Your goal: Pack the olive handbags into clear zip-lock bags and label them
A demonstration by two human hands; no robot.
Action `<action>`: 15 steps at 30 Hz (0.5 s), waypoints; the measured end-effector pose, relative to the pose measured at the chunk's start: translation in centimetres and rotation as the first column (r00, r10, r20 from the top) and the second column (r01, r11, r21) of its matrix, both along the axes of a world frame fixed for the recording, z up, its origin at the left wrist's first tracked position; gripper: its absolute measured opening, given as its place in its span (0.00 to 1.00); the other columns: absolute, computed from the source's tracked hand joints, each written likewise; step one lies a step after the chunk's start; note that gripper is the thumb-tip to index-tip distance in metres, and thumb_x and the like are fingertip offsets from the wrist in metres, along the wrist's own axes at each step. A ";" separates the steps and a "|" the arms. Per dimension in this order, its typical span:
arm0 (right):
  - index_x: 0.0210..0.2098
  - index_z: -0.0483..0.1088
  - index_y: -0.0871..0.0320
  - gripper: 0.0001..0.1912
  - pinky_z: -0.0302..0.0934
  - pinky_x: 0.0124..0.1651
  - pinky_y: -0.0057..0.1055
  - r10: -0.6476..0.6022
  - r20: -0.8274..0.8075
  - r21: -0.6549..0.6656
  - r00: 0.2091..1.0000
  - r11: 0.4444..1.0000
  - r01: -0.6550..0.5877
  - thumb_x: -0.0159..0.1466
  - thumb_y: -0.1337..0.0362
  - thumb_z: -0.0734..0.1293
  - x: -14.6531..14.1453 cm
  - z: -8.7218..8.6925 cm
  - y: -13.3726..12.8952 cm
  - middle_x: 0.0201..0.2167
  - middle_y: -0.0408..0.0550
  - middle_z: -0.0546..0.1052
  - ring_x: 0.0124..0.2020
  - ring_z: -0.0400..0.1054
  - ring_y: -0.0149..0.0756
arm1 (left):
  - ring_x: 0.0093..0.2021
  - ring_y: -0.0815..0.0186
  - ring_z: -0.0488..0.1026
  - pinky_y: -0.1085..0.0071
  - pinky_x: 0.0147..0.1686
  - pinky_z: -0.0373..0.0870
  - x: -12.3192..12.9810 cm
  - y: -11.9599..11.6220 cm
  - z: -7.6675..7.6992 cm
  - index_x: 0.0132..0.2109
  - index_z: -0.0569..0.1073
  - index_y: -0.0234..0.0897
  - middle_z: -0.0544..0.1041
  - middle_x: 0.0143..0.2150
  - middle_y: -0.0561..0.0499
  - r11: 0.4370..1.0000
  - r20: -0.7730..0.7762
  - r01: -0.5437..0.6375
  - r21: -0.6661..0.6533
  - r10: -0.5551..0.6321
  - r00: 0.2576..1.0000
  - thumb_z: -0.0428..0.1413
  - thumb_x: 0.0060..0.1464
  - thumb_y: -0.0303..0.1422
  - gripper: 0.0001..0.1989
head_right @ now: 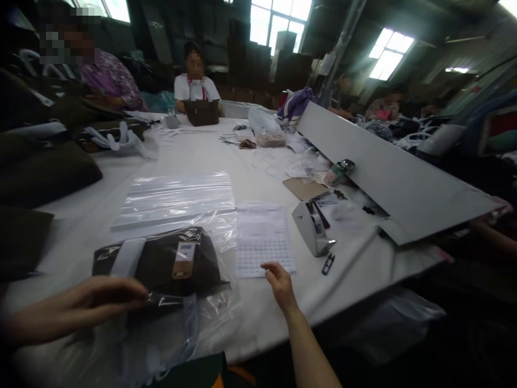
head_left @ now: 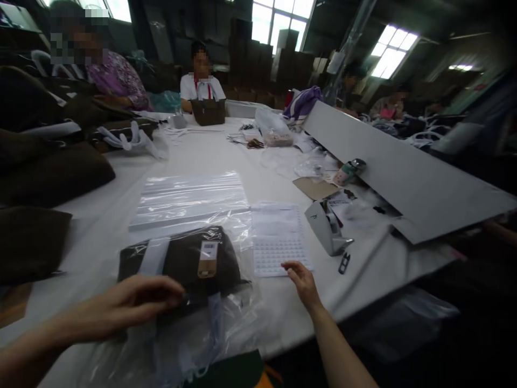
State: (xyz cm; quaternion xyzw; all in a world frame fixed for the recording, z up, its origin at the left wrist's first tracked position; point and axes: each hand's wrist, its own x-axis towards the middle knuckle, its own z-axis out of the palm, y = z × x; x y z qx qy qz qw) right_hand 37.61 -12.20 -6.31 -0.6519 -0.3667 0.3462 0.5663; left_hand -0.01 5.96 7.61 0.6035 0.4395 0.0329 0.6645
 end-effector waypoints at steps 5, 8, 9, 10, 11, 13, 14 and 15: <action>0.48 0.66 0.59 0.21 0.53 0.58 0.47 -0.279 0.422 -0.002 0.862 0.951 0.309 0.59 0.57 0.61 3.4 -2.5 0.7 0.50 0.54 0.69 0.53 0.60 0.44 | 0.39 0.62 0.71 0.73 0.37 0.68 18.2 0.6 -2.7 0.40 0.73 0.35 0.74 0.37 0.48 0.975 0.104 -0.197 -0.104 0.208 0.973 0.62 0.42 0.38 0.17; 0.50 0.64 0.60 0.21 0.53 0.59 0.45 -0.274 0.504 -0.023 0.819 0.944 0.330 0.59 0.59 0.60 4.3 -3.6 0.5 0.51 0.54 0.67 0.55 0.59 0.43 | 0.31 0.64 0.70 0.72 0.29 0.66 24.1 0.6 -7.9 0.36 0.70 0.31 0.72 0.31 0.47 0.947 -0.015 -0.290 -0.141 0.291 0.957 0.62 0.41 0.38 0.17; 0.51 0.64 0.60 0.21 0.53 0.59 0.44 -0.258 0.515 -0.040 0.818 0.945 0.323 0.60 0.60 0.59 4.5 -3.7 0.3 0.51 0.54 0.68 0.55 0.59 0.42 | 0.28 0.64 0.69 0.72 0.25 0.64 25.2 0.6 -9.3 0.34 0.69 0.32 0.71 0.28 0.48 0.944 -0.055 -0.296 -0.143 0.291 0.955 0.63 0.39 0.39 0.18; 0.51 0.64 0.60 0.21 0.54 0.59 0.44 -0.240 0.523 -0.060 0.818 0.947 0.317 0.60 0.60 0.59 4.7 -3.8 0.1 0.51 0.54 0.68 0.55 0.59 0.42 | 0.25 0.64 0.68 0.72 0.22 0.62 25.9 0.7 -10.5 0.33 0.69 0.32 0.70 0.24 0.49 0.941 -0.083 -0.305 -0.148 0.296 0.952 0.64 0.38 0.39 0.18; 0.51 0.64 0.60 0.20 0.54 0.58 0.43 -0.222 0.531 -0.081 0.817 0.947 0.310 0.60 0.61 0.59 4.9 -3.7 0.0 0.50 0.54 0.68 0.54 0.60 0.42 | 0.23 0.64 0.67 0.72 0.21 0.60 26.5 0.8 -11.3 0.32 0.68 0.33 0.68 0.22 0.50 0.937 -0.093 -0.311 -0.158 0.299 0.950 0.64 0.37 0.38 0.18; 0.49 0.66 0.60 0.19 0.56 0.57 0.43 -0.178 0.549 -0.124 0.817 0.949 0.290 0.60 0.61 0.60 5.3 -3.1 0.1 0.48 0.53 0.70 0.51 0.63 0.42 | 0.22 0.65 0.67 0.71 0.21 0.60 27.2 0.9 -12.2 0.30 0.67 0.34 0.69 0.20 0.51 0.931 -0.058 -0.304 -0.201 0.299 0.953 0.64 0.37 0.37 0.16; 0.48 0.67 0.60 0.17 0.57 0.55 0.43 -0.154 0.559 -0.137 0.815 0.952 0.274 0.60 0.61 0.60 5.6 -2.6 0.3 0.46 0.53 0.71 0.49 0.64 0.43 | 0.22 0.64 0.68 0.70 0.22 0.63 27.5 1.0 -12.2 0.29 0.67 0.34 0.70 0.21 0.50 0.927 -0.020 -0.294 -0.232 0.297 0.955 0.63 0.38 0.36 0.15; 0.46 0.68 0.60 0.16 0.57 0.54 0.43 -0.130 0.567 -0.142 0.813 0.957 0.252 0.60 0.62 0.60 5.9 -2.1 0.8 0.44 0.53 0.72 0.48 0.64 0.43 | 0.24 0.63 0.70 0.69 0.25 0.65 27.8 1.0 -12.1 0.30 0.67 0.34 0.72 0.23 0.48 0.922 0.025 -0.280 -0.266 0.297 0.955 0.63 0.39 0.34 0.13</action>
